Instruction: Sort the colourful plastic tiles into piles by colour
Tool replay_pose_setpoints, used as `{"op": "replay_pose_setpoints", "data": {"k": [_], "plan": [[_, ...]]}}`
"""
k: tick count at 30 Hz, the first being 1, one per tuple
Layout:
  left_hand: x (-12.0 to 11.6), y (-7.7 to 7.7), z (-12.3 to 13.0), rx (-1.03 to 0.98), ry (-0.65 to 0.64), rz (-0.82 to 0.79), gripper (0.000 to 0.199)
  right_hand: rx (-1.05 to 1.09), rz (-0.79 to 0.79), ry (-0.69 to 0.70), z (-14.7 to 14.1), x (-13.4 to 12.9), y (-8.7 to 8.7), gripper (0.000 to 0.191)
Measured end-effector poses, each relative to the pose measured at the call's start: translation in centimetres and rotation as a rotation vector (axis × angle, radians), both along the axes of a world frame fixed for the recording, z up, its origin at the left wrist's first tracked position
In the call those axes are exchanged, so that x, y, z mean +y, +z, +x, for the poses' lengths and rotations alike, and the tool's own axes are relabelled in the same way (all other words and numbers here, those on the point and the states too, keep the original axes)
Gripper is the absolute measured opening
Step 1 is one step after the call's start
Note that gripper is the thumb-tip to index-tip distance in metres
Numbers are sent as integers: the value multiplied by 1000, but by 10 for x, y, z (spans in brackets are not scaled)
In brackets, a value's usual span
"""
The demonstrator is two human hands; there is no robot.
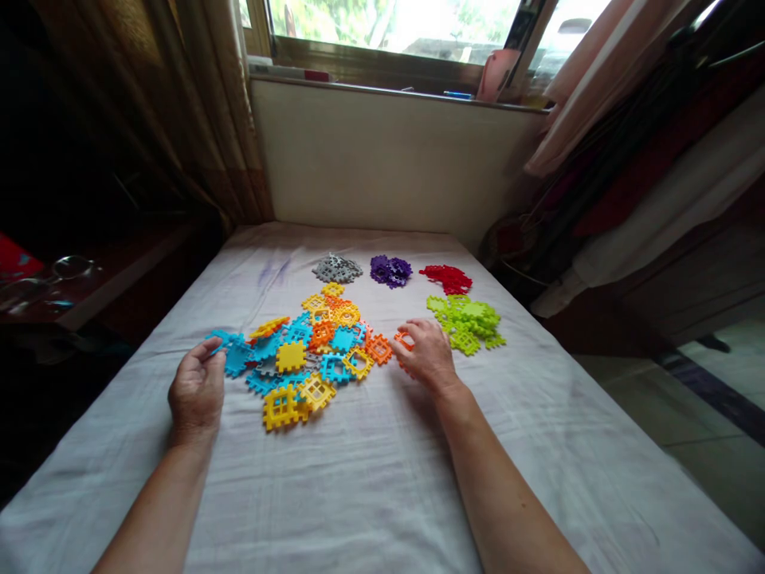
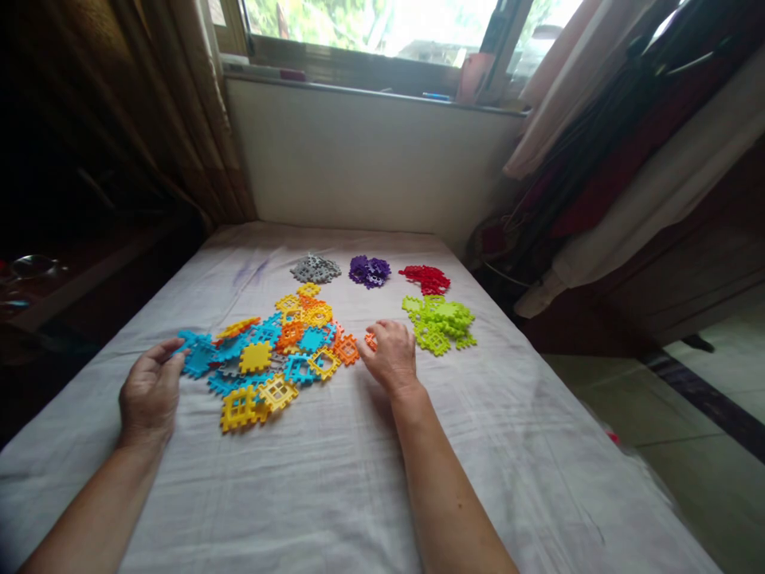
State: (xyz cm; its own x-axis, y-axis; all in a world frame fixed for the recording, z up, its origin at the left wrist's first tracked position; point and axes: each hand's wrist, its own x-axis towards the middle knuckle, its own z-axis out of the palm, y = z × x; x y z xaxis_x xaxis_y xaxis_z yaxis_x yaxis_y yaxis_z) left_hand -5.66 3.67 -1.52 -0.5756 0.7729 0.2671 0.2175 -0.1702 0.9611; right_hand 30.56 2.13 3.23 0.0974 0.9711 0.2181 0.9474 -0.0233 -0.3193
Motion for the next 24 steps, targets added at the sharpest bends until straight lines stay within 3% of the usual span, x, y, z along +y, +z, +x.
{"op": "replay_pose_setpoints", "data": {"k": [4, 9, 16, 19, 24], "plan": [[-1, 3, 3, -10, -5, 8, 42, -47, -67, 181, -19, -5, 0, 27], [-2, 5, 4, -17, 1, 4, 43, -34, -45, 195, -24, -6, 0, 26], [-3, 7, 6, -34, -3, 4, 43, -20, 16, -74, 14, 0, 2, 27], [-3, 7, 7, -33, -3, 4, 43, -40, 39, -118, 17, 0, 2, 28], [-3, 7, 6, -19, -2, 7, 43, -37, 115, 96, -24, -3, -1, 33]]}}
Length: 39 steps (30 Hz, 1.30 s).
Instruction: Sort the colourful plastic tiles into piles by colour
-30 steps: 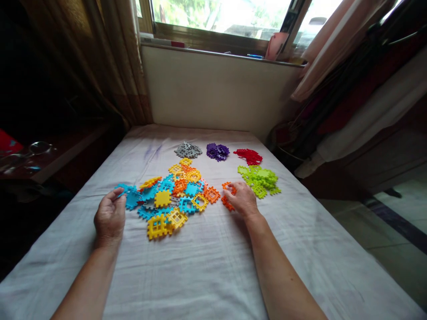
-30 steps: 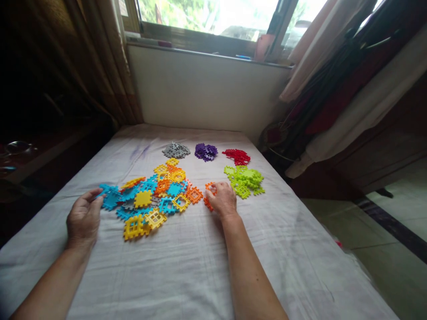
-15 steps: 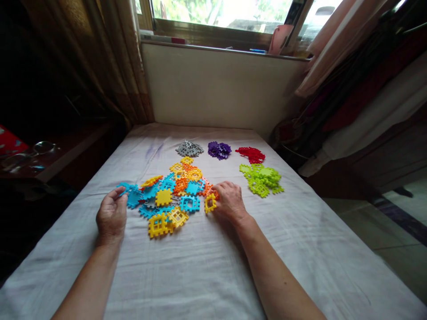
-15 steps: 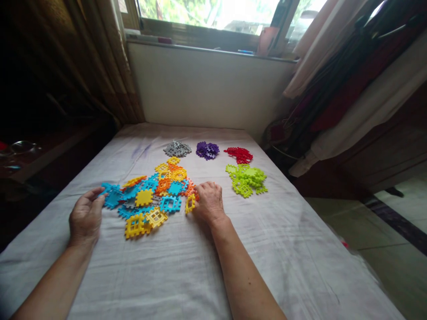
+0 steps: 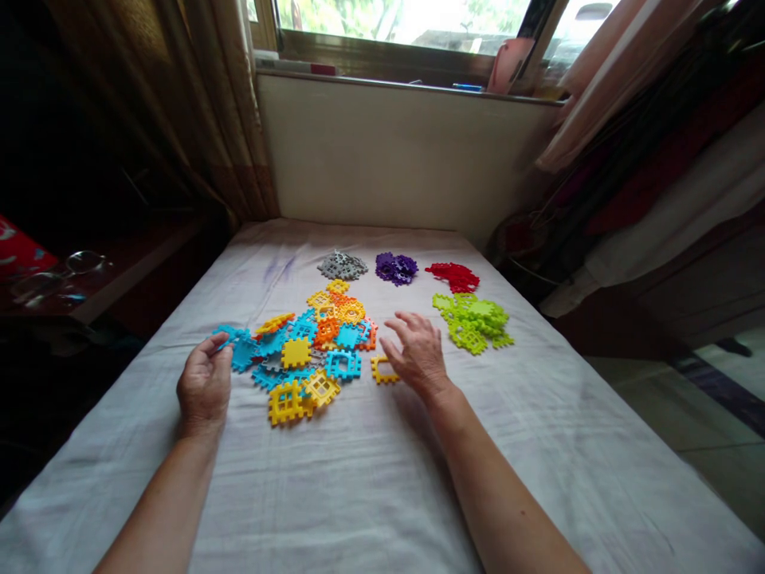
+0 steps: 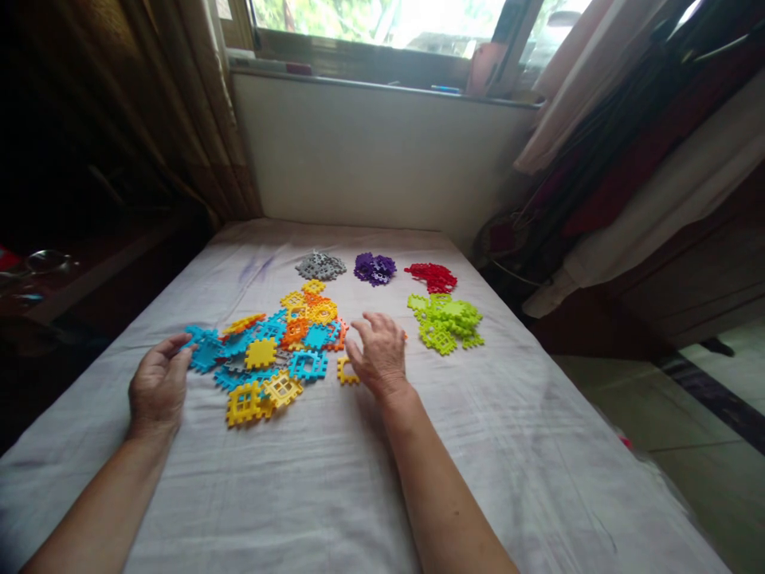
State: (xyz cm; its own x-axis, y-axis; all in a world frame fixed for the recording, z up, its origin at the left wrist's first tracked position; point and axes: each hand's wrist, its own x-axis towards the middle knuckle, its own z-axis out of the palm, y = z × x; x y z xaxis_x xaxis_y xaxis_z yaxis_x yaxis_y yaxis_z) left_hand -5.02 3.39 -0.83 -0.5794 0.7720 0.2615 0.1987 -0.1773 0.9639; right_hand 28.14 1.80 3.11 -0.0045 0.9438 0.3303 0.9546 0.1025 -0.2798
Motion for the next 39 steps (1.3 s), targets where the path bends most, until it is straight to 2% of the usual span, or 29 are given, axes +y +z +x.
{"op": "replay_pose_setpoints", "data": {"k": [4, 7, 12, 14, 16, 18, 21, 23, 25, 28, 33, 35, 37, 39], "plan": [[0, -1, -1, 5, -2, 2, 44, -50, -89, 141, -37, -7, -11, 44], [0, -3, -2, 11, 3, -2, 43, -38, -121, 211, -52, -15, -15, 38], [0, -5, -3, 37, 7, -1, 42, 20, -127, 372, -73, -30, -11, 35], [0, -4, -3, 36, 4, -2, 43, 36, -124, 397, -77, -31, -6, 34], [0, -4, -3, 29, -8, -2, 43, 36, -128, 369, -74, -29, 2, 31], [0, -4, -3, 32, -16, 0, 42, 5, -173, 277, -62, -23, 11, 28], [0, -4, -3, 51, -6, 5, 41, -83, -347, 118, -36, -17, 27, 24], [0, -5, -2, 56, 0, 8, 40, -140, -462, 86, -22, -18, 35, 27], [0, -5, -2, 47, 1, 9, 40, -183, -514, 114, -16, -21, 39, 30], [0, -3, -1, 33, -3, 5, 40, -161, -471, 185, -22, -24, 34, 32], [0, -2, -1, 34, 5, 3, 41, 69, -395, 351, -36, -18, 18, 29], [0, -2, -1, 41, 7, 0, 42, 82, -364, 281, -35, -12, 16, 27], [0, -2, -1, 43, 5, -10, 42, 1, -350, 145, -32, -8, 14, 31], [-1, -2, -1, 34, 6, -17, 42, -103, -344, 68, -30, -6, 13, 33]]}}
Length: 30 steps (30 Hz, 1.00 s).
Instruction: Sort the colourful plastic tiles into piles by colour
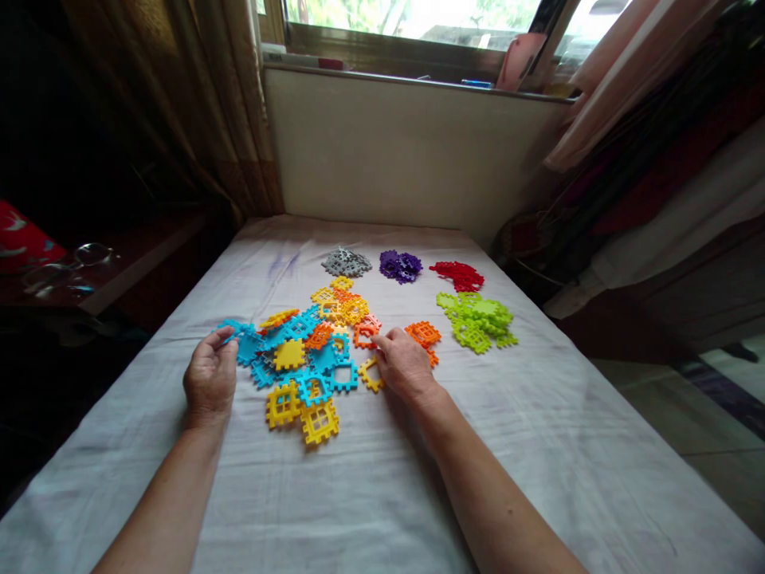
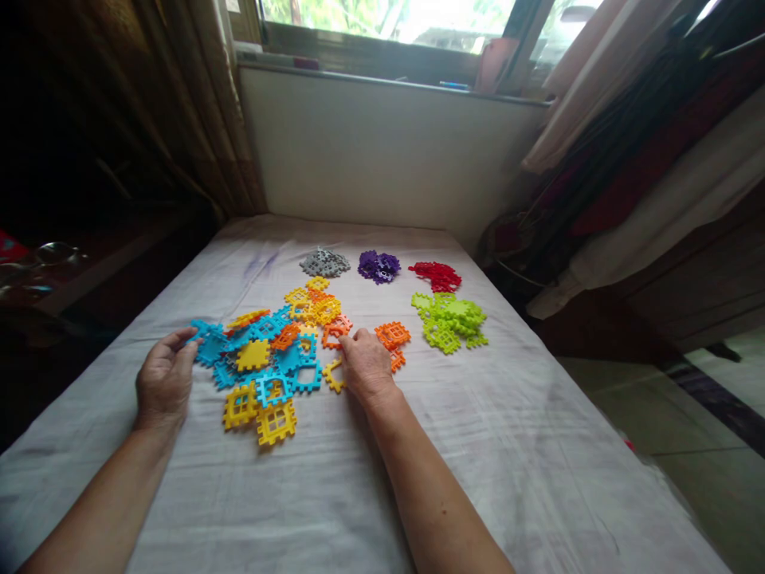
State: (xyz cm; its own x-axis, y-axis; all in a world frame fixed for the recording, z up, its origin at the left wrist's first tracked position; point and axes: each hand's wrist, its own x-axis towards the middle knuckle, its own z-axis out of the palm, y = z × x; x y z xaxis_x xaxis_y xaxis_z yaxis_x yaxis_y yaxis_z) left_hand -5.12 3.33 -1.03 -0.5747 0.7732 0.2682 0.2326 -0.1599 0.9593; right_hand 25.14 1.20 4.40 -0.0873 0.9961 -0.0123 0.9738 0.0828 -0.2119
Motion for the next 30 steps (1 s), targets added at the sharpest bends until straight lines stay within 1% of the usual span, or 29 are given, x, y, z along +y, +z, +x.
{"op": "replay_pose_setpoints", "data": {"k": [2, 5, 11, 17, 21, 27, 30], "plan": [[0, 0, 0, -3, -3, 6, 42, -54, 14, 7, 1, 0, -2, 29], [0, 0, -1, 10, -14, 15, 41, -63, 35, 22, -1, 0, -5, 25], [0, 0, -1, 18, -26, 9, 42, -67, 54, 69, 1, 4, -5, 26], [1, -1, -2, 6, -16, 9, 43, 2, 36, 62, 7, 3, -3, 20], [1, -3, -3, 27, -21, 5, 43, -42, 37, 61, 5, 3, -3, 23], [0, -1, -1, 26, -16, 4, 42, -38, 119, 102, 0, 3, -13, 23], [0, 1, 1, 8, -14, 6, 42, -13, 151, 90, 4, 4, -10, 21]]}}
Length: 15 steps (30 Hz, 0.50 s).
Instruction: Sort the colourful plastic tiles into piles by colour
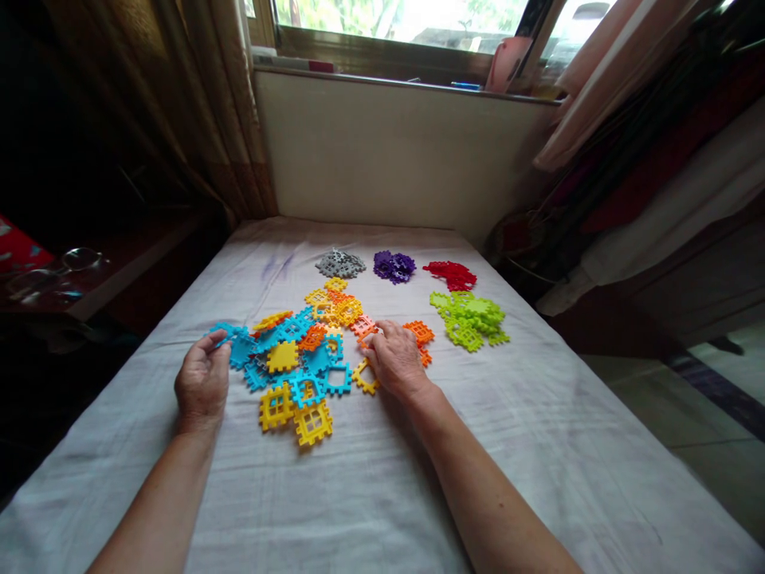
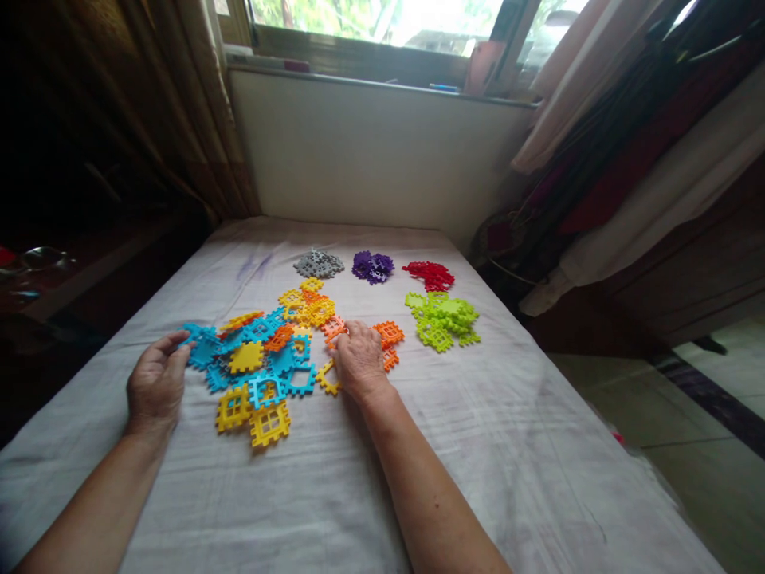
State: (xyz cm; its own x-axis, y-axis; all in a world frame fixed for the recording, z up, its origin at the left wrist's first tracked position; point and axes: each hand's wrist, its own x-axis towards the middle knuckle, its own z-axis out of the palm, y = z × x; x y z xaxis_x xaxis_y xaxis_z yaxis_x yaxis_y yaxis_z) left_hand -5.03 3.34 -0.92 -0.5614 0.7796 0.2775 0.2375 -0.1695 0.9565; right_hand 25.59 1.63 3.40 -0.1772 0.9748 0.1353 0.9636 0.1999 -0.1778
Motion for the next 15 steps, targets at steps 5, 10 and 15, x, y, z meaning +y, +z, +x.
{"op": "replay_pose_setpoints", "data": {"k": [5, 10, 15], "plan": [[0, 1, 1, -18, 1, 13, 40, 17, 3, -182, 40, 3, 19, 14], [0, 1, 1, -15, 4, 5, 40, -37, -109, -345, 85, 0, 25, 19], [0, 0, 1, -14, 1, 10, 40, -38, -236, -362, 89, -3, 30, 22]]}}
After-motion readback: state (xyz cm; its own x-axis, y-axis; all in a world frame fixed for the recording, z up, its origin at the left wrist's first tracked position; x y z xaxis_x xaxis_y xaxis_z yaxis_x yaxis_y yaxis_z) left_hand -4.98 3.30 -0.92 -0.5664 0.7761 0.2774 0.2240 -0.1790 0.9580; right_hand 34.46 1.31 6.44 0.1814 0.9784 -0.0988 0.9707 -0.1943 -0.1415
